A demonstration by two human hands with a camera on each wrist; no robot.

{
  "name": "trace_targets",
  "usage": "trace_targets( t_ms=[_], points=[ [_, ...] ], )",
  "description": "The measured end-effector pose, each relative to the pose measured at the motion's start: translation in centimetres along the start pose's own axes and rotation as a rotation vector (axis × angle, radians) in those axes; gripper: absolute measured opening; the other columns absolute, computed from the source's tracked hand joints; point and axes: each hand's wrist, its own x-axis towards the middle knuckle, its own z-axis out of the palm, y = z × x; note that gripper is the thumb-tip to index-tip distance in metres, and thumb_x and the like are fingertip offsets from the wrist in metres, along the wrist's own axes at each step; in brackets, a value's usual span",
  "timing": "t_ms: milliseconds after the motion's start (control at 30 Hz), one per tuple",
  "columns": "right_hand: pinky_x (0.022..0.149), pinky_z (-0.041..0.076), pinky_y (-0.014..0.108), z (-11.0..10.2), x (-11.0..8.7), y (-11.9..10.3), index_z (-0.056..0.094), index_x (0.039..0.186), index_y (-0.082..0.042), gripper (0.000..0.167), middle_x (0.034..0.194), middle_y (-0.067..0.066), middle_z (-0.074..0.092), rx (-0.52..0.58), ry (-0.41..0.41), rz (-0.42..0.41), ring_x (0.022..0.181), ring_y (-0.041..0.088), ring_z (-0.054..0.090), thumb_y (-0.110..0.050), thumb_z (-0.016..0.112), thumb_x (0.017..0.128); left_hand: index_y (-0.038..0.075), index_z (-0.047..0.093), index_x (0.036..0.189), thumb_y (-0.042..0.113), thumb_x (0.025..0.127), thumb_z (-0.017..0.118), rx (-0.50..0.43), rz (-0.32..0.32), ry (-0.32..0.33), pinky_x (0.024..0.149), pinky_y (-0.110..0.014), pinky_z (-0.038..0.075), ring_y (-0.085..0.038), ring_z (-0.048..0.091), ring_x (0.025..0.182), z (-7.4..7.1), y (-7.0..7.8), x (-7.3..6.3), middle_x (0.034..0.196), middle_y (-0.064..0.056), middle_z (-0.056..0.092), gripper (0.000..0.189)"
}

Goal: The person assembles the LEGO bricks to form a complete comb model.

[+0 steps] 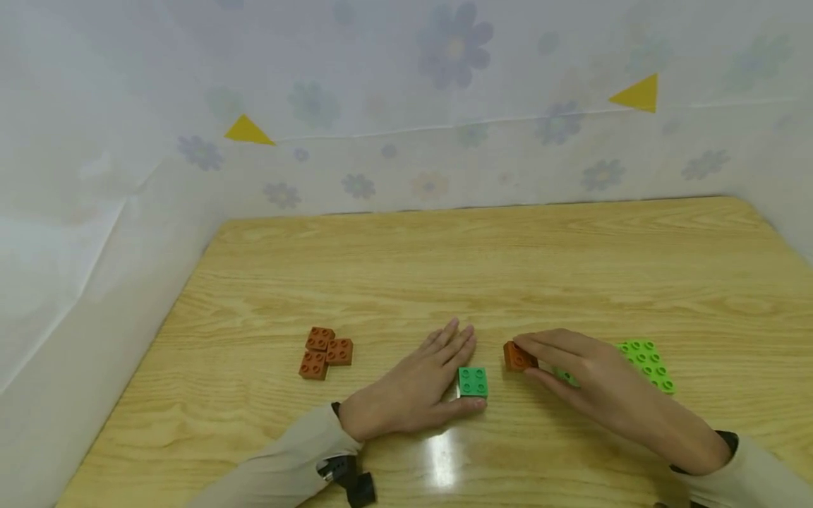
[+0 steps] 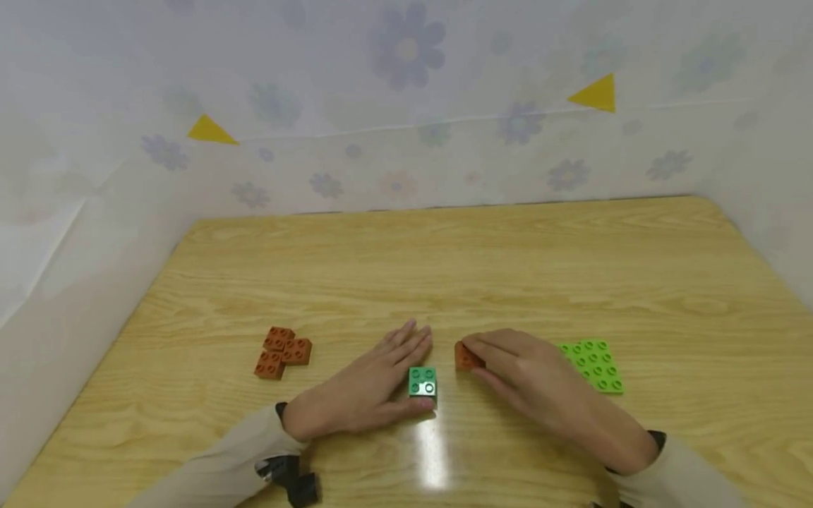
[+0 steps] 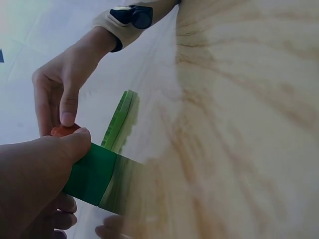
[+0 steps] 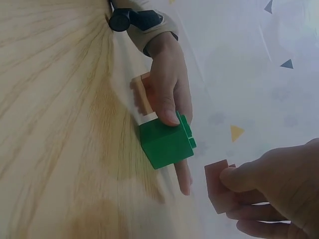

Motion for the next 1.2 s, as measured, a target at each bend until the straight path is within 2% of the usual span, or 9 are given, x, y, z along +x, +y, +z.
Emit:
trace_targets(
  t_ms=[400, 900, 1200],
  points=[
    [0.071, 0.057, 0.024, 1.1, 1.6, -0.9, 0.068, 0.115, 0.001, 0.050, 0.105, 0.007, 0.069, 0.075, 0.011, -0.073, 0.088, 0.020, 0.068, -0.037, 0.038, 0.103, 0.003, 0.007, 0.154, 0.066, 0.096, 0.028, -0.001, -0.018, 0.012, 0.119, -0.035, 0.001, -0.024, -0.007, 0.147, 0.0, -0.4, 0.1, 0.160, -0.012, 0.002, 0.088],
    [0.074, 0.057, 0.024, 2.5, 2.6, -1.6, 0.068, 0.115, 0.005, 0.047, 0.105, 0.010, 0.068, 0.136, 0.012, -0.153, 0.088, 0.023, 0.068, -0.032, 0.041, 0.103, 0.001, 0.012, 0.153, 0.063, 0.097, 0.034, 0.002, -0.005, 0.038, 0.119, -0.036, 0.004, -0.025, -0.002, 0.147, 0.1, -0.5, 0.6, 0.159, -0.014, 0.008, 0.086],
    [0.077, 0.057, 0.024, 2.9, 2.7, -1.6, 0.068, 0.114, 0.005, 0.047, 0.103, 0.010, 0.069, 0.165, 0.025, -0.145, 0.088, 0.022, 0.069, -0.034, 0.044, 0.102, 0.001, 0.014, 0.153, 0.062, 0.097, 0.034, 0.021, -0.010, 0.050, 0.119, -0.036, 0.005, -0.026, 0.000, 0.147, 0.1, -0.5, 0.5, 0.159, -0.015, 0.010, 0.085]
  ],
)
